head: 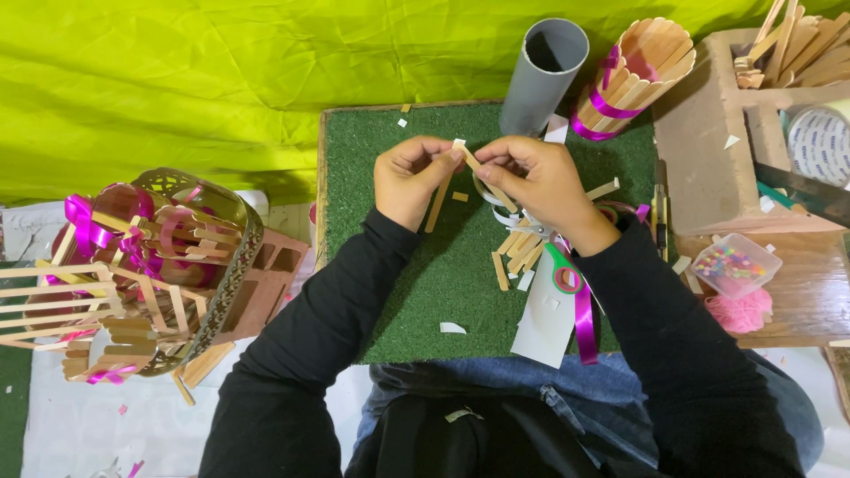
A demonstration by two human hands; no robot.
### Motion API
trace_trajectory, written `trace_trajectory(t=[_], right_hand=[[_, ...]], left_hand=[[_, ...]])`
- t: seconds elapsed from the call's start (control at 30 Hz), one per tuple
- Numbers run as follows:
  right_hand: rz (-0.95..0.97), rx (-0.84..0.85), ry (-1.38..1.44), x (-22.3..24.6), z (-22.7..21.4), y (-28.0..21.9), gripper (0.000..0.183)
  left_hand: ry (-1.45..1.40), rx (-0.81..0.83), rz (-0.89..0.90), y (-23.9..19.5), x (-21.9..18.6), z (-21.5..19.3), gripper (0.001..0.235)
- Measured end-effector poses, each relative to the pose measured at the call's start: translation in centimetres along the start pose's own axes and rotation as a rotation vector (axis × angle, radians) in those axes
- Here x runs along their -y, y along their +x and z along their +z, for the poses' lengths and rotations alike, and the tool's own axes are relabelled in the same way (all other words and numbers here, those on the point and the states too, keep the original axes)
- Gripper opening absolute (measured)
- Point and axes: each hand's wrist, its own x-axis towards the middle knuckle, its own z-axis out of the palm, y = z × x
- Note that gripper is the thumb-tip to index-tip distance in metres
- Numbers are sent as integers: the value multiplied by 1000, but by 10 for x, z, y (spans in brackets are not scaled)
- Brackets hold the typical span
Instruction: The person assembles a small wooden frame using popsicle sticks and tape, then places a decorated paper cup inside the frame. They continue by taping additional sticks together to form a rectangular frame.
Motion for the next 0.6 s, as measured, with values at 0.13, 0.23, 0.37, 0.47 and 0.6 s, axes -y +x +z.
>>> trace_trajectory(t=[0.13,0.23,0.37,0.47,0.6], right_hand=[[-63,-36,-79,-1,1,0,7],[-75,-48,-96,-3,1,-1,6],[-67,-49,-82,-3,1,-2,5],[-58,-37,-66,1,5,-3,5],[-47,-41,-41,1,8,-3,6]], left_hand=[[-4,40,2,-1,3,1,8],[-64,53,-10,-1,3,2,8],[-75,81,3,-1,7,2,11],[-87,57,-5,-2,6,2,9],[-89,51,-4,0,6,1,7]])
